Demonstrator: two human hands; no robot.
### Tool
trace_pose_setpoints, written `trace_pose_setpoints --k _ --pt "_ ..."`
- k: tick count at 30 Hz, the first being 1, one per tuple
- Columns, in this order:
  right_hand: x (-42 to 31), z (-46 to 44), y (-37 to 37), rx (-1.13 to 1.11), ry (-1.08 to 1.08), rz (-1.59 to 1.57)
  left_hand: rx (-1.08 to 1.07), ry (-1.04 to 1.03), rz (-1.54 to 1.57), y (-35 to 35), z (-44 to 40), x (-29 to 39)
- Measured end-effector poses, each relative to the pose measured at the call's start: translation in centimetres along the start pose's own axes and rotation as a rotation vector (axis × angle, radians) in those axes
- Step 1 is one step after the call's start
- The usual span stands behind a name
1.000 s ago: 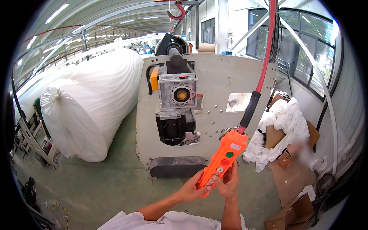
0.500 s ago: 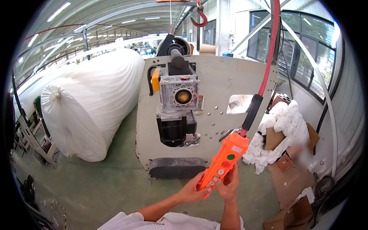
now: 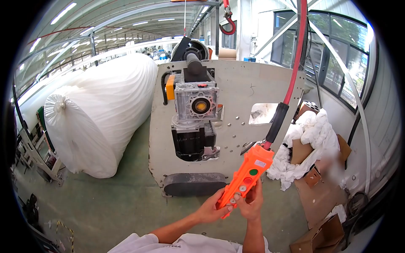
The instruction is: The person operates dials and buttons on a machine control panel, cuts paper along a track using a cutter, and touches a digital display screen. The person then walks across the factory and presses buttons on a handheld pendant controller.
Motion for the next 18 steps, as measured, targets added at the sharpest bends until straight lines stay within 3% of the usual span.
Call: trace_pose_setpoints --k 18 --pt "-0.4 -0.2 -0.3 -0.007 -0.020 0.003 0.028 -0.049 -0.024 0.3 -0.1 -1.0"
Point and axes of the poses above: each hand's wrist, its own z-axis away from the middle knuckle, its own y-axis out of the back of the hand, x = y × z, the point moved 5 cm from there along -z, towards the middle knuckle, and after that the axes turned 1 degree about -x, right-handed, at the moved point
